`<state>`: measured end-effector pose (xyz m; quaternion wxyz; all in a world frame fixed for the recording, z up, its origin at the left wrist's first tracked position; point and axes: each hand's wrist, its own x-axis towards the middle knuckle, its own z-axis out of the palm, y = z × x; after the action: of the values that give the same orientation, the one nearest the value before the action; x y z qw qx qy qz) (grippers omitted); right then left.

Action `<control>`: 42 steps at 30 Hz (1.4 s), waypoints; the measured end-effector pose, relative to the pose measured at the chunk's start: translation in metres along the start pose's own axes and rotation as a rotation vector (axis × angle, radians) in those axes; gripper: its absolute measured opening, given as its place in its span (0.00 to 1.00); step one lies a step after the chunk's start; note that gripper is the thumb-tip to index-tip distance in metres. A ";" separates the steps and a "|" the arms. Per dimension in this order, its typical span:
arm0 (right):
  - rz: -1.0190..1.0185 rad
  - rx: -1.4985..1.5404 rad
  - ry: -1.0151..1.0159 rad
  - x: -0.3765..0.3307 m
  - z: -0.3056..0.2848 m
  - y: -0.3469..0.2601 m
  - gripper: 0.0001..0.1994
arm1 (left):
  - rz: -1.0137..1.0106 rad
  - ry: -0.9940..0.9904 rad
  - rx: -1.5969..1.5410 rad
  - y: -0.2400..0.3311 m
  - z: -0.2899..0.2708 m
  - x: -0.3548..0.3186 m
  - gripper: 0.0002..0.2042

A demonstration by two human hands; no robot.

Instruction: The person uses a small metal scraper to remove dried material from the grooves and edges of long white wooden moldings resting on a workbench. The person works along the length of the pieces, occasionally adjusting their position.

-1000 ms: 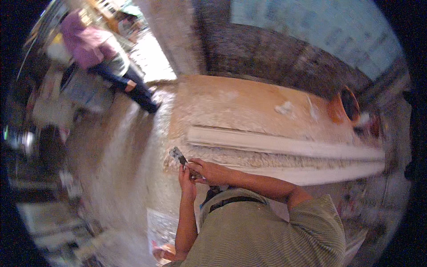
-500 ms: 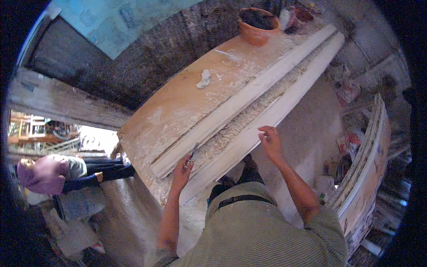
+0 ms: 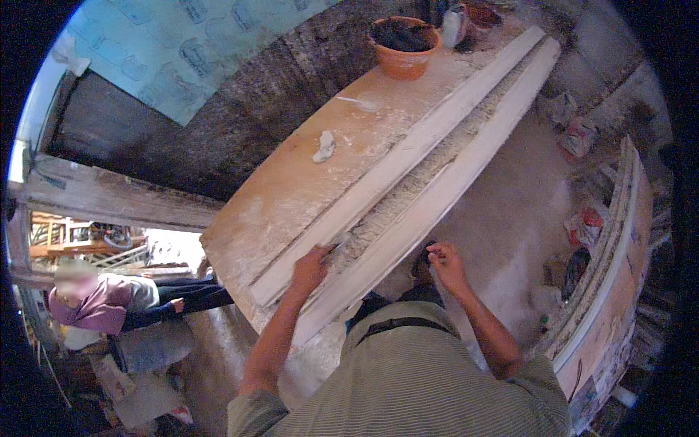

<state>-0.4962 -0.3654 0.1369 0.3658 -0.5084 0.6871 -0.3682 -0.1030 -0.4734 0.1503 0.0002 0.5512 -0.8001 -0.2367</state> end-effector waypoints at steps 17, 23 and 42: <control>-0.027 -0.179 -0.051 0.028 -0.033 0.039 0.07 | -0.269 0.016 -0.184 -0.101 -0.035 -0.171 0.18; 0.005 -0.246 -0.267 -0.017 -0.016 0.016 0.09 | -0.098 0.044 -0.062 -0.091 -0.024 -0.131 0.17; -0.049 -0.181 -0.125 0.128 -0.188 0.094 0.08 | 0.021 0.111 -0.316 0.165 0.040 0.262 0.21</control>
<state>-0.7291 -0.4447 0.1249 0.3514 -0.5780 0.6808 -0.2810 -0.3616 -0.6429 0.1088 0.1339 0.5481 -0.7574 -0.3288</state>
